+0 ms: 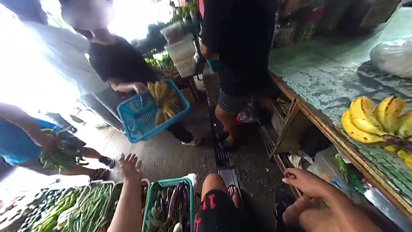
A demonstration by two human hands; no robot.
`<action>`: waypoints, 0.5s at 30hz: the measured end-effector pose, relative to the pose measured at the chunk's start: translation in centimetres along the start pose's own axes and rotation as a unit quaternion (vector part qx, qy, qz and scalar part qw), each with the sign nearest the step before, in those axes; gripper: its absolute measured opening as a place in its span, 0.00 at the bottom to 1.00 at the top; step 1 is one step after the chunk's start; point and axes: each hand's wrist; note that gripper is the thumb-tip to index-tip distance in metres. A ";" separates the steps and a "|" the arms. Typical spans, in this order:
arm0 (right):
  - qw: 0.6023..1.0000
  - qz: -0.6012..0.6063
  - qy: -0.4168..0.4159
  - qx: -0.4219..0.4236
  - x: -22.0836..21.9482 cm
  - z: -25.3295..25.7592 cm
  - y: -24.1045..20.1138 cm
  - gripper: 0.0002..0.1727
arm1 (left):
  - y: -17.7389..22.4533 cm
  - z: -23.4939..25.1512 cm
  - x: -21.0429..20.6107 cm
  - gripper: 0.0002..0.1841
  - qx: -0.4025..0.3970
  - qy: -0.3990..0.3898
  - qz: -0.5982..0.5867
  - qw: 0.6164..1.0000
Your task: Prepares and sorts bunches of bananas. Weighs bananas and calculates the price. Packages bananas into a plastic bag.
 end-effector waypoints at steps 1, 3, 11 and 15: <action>1.000 0.005 0.005 0.000 -0.1 -0.1 0.4 0.31 | 1.5 0.6 -0.3 0.39 -0.009 -0.013 -0.003 1.000; 0.999 0.026 0.020 -0.004 0.0 -1.3 -0.2 0.31 | 3.9 0.7 -1.4 0.41 0.000 -0.067 0.031 0.997; 1.000 0.009 0.029 0.002 -0.3 -2.9 -2.0 0.32 | 2.4 -0.2 -3.9 0.22 0.076 -0.230 0.220 0.945; 0.983 0.127 0.102 0.080 -1.3 -0.7 -3.0 0.39 | -0.4 -3.7 -3.9 0.23 0.085 -0.249 0.230 0.937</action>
Point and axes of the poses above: each hand's wrist, its own z-axis towards the middle knuckle, its own x-axis out of the back of the hand, y = z × x, and after that the axes turned 3 degrees about x, right-handed
